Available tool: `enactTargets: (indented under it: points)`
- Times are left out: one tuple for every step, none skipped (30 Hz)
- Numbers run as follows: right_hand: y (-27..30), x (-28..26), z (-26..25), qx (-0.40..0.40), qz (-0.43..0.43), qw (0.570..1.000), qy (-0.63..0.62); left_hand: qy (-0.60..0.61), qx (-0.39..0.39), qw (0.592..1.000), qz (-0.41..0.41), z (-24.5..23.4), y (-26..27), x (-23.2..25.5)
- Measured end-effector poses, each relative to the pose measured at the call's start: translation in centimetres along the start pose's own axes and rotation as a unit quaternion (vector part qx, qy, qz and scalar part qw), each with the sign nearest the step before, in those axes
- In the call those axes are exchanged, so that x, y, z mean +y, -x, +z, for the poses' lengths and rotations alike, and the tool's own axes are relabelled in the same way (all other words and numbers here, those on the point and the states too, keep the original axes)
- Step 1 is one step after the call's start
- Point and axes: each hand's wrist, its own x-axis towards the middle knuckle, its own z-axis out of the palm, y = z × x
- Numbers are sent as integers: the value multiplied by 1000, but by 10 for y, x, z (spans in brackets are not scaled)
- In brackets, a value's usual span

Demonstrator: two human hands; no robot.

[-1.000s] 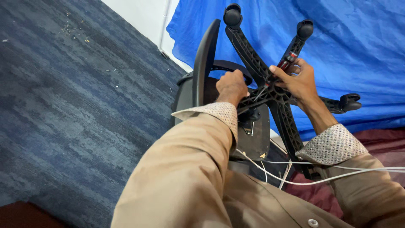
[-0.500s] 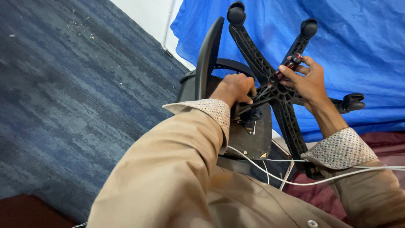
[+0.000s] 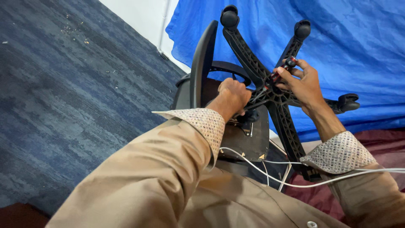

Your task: The person uses a screwdriver to tighten screws on the base of an overturned office chair. The chair remains upside down on the floor while the person works on the central hub and leg attachments.

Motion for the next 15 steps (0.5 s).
enactTargets:
  points:
    - [0, -1, 0, -1, 2, 1000, 1, -7, -13, 1000, -1, -2, 2, 2]
    - [0, -2, 0, -2, 6, 1000, 1, -13, -26, 1000, -2, -3, 4, 3]
    - [0, -2, 0, -3, 9, 1000, 1, -19, -40, 999, -3, -3, 6, 6]
    - [1, -3, 0, -1, 9, 1000, 1, -23, -35, 999, -1, -3, 7, 10]
    - [1, -3, 0, 1, 10, 1000, 1, -28, -30, 999, 2, -1, 9, 15]
    - [2, -4, 0, 3, 10, 1000, 1, -31, -25, 999, 5, 1, 11, 18]
    - [3, -4, 1, 3, 3, 1000, 3, -32, -12, 999, 11, 4, 14, 21]
    - [4, -4, 2, 4, -3, 1000, 5, -32, 1, 999, 17, 7, 18, 24]
    - [4, -5, 4, 4, -10, 1000, 7, -33, 13, 999, 24, 9, 20, 25]
    - [5, -5, 3, 3, -14, 1000, 6, -26, 10, 999, 16, 9, 19, 25]
    - [5, -5, 3, 1, -19, 1000, 6, -19, 7, 1000, 7, 9, 18, 25]
    - [5, -5, 3, -1, -23, 1000, 5, -11, 3, 1000, -1, 9, 18, 25]
    - [6, -5, 3, -3, -24, 1000, 7, -22, 1, 1000, 3, 9, 18, 25]
    - [6, -5, 4, -5, -24, 1000, 9, -34, -1, 999, 7, 9, 18, 23]
    - [6, -6, 4, -8, -25, 1000, 10, -45, -3, 999, 11, 9, 19, 22]
